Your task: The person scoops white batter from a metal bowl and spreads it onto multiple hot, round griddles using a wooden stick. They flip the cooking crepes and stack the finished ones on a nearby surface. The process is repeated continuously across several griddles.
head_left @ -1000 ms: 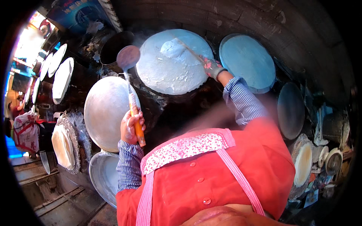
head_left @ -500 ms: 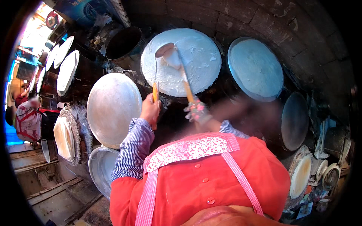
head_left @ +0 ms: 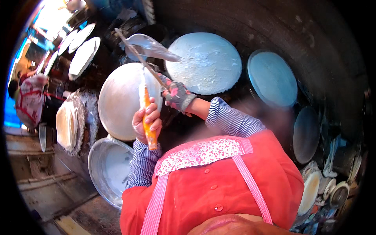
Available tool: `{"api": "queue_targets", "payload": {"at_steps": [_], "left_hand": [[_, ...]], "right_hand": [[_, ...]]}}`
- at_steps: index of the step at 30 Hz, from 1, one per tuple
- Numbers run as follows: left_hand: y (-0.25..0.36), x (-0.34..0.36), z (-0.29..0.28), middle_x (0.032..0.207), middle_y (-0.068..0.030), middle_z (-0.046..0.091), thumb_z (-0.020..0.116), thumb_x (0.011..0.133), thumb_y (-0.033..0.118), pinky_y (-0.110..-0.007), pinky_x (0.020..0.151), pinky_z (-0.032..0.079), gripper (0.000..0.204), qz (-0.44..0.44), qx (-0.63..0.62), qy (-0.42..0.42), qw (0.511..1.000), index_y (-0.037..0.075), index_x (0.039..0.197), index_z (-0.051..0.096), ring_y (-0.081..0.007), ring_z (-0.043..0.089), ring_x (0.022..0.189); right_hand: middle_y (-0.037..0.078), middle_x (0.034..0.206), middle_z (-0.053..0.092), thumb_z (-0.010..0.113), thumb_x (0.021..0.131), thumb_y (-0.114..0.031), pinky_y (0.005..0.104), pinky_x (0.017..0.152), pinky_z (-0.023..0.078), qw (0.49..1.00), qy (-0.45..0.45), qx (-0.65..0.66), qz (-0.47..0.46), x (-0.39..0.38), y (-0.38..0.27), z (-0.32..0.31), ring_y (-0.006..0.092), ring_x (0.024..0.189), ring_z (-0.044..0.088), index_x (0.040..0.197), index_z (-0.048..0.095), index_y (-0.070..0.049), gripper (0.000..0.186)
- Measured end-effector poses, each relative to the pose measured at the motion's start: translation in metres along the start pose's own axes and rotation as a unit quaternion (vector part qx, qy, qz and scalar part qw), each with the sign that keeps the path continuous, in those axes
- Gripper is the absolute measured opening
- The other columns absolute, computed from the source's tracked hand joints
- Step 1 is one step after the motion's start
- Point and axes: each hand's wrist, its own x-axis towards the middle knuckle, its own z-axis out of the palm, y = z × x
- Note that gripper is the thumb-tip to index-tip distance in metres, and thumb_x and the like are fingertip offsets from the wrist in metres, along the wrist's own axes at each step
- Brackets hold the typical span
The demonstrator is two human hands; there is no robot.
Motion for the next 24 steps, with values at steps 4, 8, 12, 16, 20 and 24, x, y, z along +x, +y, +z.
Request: {"api": "queue_targets", "payload": {"at_steps": [4,8,12,16,20,24], "left_hand": [[0.046,-0.049,-0.019,0.077,-0.0042,0.041,0.046,0.081,0.009,-0.024,0.042,0.042,0.037,0.081,0.196,0.123,0.97,-0.003,0.114,0.034,-0.0096,0.044,0.056],[0.094,-0.068,-0.043,0.071,-0.0038,0.047,0.047,0.076,0.005,-0.024,0.041,0.04,0.031,0.054,0.536,0.368,0.757,0.001,0.106,0.042,-0.0094,0.046,0.054],[0.134,-0.081,-0.044,0.076,-0.011,0.054,0.05,0.073,0.004,-0.03,0.055,0.045,0.028,0.049,0.82,0.342,0.456,0.003,0.101,0.048,-0.0203,0.055,0.067],[0.143,-0.09,-0.017,0.098,-0.0175,0.054,0.054,0.071,0.008,-0.039,0.073,0.045,0.037,0.114,0.942,0.29,0.123,0.0,0.106,0.045,-0.0339,0.054,0.087],[0.159,-0.118,-0.016,0.096,-0.0132,0.05,0.057,0.071,0.01,-0.039,0.068,0.046,0.044,0.125,0.94,0.316,-0.03,0.001,0.111,0.042,-0.0309,0.054,0.084],[0.163,-0.125,-0.032,0.096,-0.0121,0.05,0.058,0.071,0.009,-0.039,0.069,0.046,0.045,0.103,0.936,0.333,-0.058,0.002,0.112,0.041,-0.0303,0.054,0.084]], "right_hand": [[0.019,0.082,0.06,0.045,0.079,-0.013,0.0367,0.06,0.048,0.986,-0.152,0.035,0.062,0.004,-0.042,0.027,0.028,0.069,0.059,0.129,0.033,-0.013,0.051],[0.004,0.082,0.054,0.042,0.081,-0.005,0.0283,0.043,0.045,0.947,-0.178,0.211,0.166,-0.011,0.009,0.074,0.0166,0.051,0.053,0.131,0.03,-0.022,0.054],[-0.001,0.074,0.048,0.04,0.082,-0.001,0.0203,0.039,0.039,0.873,-0.102,0.404,0.254,-0.037,0.004,0.047,0.0102,0.047,0.045,0.133,0.024,-0.024,0.058],[-0.002,0.075,0.049,0.04,0.085,-0.006,0.0201,0.041,0.039,0.85,-0.089,0.445,0.268,-0.05,0.021,0.042,0.007,0.05,0.044,0.134,0.025,-0.023,0.053],[-0.001,0.074,0.049,0.04,0.085,-0.008,0.021,0.046,0.04,0.889,-0.177,0.334,0.257,-0.073,0.047,0.049,0.0071,0.054,0.046,0.134,0.025,-0.023,0.054],[0.0,0.069,0.05,0.041,0.085,-0.015,0.0243,0.045,0.042,0.963,-0.153,-0.19,-0.117,-0.054,0.057,0.063,0.0113,0.056,0.05,0.13,0.032,-0.021,0.047]]}}
